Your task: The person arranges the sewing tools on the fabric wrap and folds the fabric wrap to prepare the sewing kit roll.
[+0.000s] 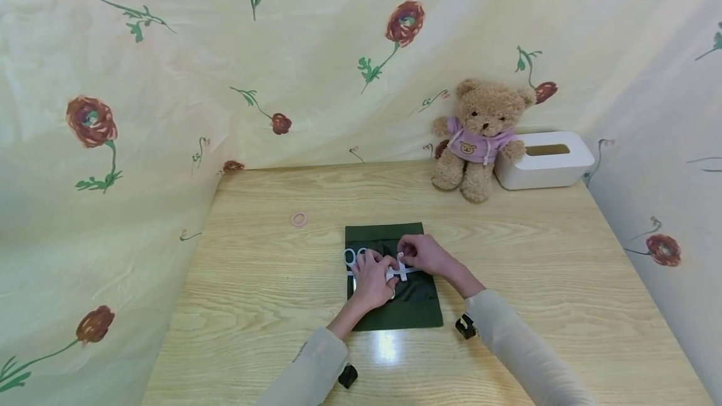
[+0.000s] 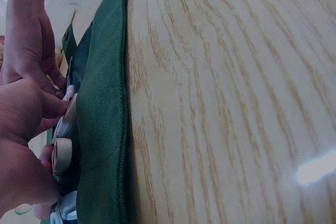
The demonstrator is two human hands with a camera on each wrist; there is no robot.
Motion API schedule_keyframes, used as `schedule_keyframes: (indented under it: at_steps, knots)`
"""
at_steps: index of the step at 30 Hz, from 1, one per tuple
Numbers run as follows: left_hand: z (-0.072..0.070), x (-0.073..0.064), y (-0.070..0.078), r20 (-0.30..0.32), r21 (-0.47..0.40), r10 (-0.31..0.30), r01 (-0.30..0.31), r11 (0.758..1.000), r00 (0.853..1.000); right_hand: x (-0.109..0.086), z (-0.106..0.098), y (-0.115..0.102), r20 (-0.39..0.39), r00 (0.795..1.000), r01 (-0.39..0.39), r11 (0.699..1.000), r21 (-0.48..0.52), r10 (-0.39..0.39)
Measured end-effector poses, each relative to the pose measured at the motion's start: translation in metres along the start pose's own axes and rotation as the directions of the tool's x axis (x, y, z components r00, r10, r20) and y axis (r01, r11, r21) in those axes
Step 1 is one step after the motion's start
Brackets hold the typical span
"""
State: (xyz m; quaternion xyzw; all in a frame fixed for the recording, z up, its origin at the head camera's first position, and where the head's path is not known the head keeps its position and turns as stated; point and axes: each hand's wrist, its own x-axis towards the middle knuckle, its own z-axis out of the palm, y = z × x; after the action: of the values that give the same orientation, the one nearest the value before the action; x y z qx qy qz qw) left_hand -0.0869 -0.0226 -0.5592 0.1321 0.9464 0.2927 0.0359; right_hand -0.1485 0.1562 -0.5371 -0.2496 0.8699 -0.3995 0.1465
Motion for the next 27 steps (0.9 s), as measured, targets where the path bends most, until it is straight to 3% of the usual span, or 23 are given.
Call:
schedule_keyframes:
  at_steps: [19,27]
  knots:
    - [0.0,0.001,-0.001,0.012,-0.008,-0.004,0.004,1.0,1.0,-0.002,-0.004,-0.004,0.081,0.997,0.018,0.993,-0.121,-0.009]
    - [-0.007,-0.001,-0.005,-0.054,-0.04,0.053,-0.056,0.998,0.997,-0.029,0.002,-0.017,-0.061,0.994,0.073,0.974,-0.213,-0.088]
